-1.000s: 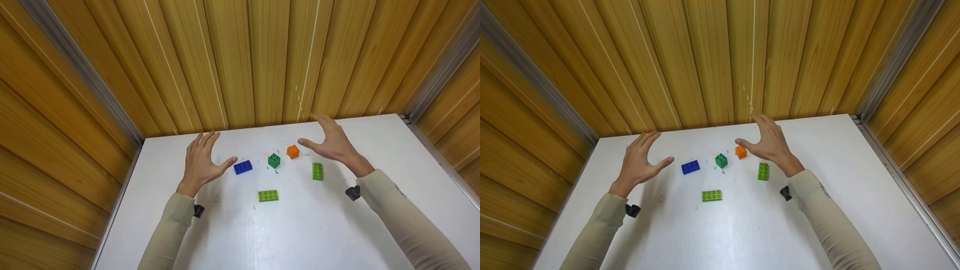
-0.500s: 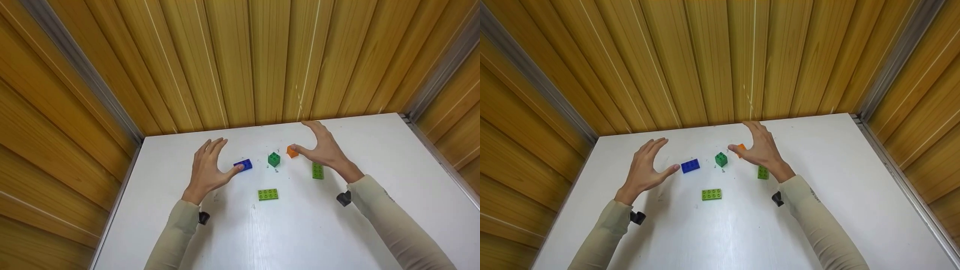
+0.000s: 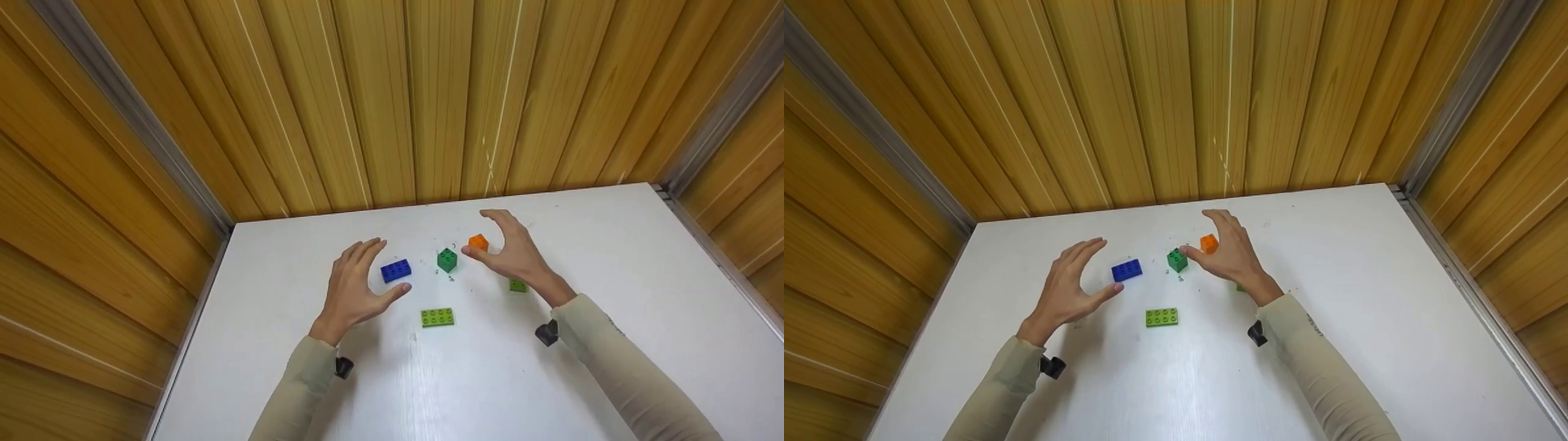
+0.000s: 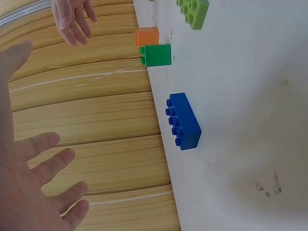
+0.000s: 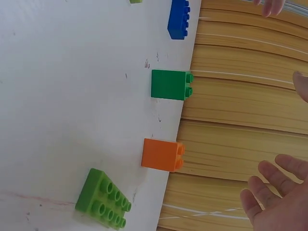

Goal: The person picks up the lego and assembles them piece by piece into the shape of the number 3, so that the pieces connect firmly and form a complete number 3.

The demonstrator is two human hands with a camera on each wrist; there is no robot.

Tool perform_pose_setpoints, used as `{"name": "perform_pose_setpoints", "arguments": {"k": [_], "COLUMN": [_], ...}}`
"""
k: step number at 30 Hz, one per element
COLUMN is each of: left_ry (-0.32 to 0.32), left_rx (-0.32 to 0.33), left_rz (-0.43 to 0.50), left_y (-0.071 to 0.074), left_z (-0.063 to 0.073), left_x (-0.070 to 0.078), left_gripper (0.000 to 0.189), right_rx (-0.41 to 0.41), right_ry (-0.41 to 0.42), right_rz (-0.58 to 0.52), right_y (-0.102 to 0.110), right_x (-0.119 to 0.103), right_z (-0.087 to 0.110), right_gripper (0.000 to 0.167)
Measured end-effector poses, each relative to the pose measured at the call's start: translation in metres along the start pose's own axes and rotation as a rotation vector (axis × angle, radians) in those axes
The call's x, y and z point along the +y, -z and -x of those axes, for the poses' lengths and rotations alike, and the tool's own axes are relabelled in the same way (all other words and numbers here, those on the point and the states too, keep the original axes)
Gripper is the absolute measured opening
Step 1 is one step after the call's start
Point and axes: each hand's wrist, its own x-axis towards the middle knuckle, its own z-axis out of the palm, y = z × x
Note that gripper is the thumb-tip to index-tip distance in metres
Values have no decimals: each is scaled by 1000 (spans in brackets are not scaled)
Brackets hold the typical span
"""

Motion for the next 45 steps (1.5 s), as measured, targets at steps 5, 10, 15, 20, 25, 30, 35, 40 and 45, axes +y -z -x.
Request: {"name": "perform_pose_setpoints", "arguments": {"k": [5, 10, 15, 20, 25, 30, 35, 40, 45], "left_ry": [-10, -29, -46, -52, -75, -72, -40, -19, -12], "left_rx": [-18, -43, -63, -86, -102, -151, -210, -257, -290], "left_rz": [17, 42, 70, 87, 105, 109, 107, 127, 126], "left_y": [-8, -17, -27, -36, -44, -52, -60, -67, -71], "left_z": [4, 8, 12, 15, 18, 21, 23, 24, 27], "left_x": [3, 7, 8, 9, 11, 13, 15, 18, 17], "left_gripper": [93, 93, 93, 93, 90, 89, 88, 87, 86], "right_rx": [-2, -20, -21, -16, -15, -11, -1, -37, -51], "right_ry": [-7, -30, -39, -23, -27, -29, -29, -83, -112], "right_rz": [-35, -69, -78, -74, -84, -104, -124, -151, -178], "right_y": [-12, -24, -36, -45, -53, -61, -70, -78, -85], "right_x": [3, 6, 9, 9, 9, 11, 15, 17, 17], "right_z": [0, 1, 2, 2, 2, 3, 2, 4, 3], "right_gripper": [89, 88, 88, 88, 88, 84, 80, 76, 70]}}
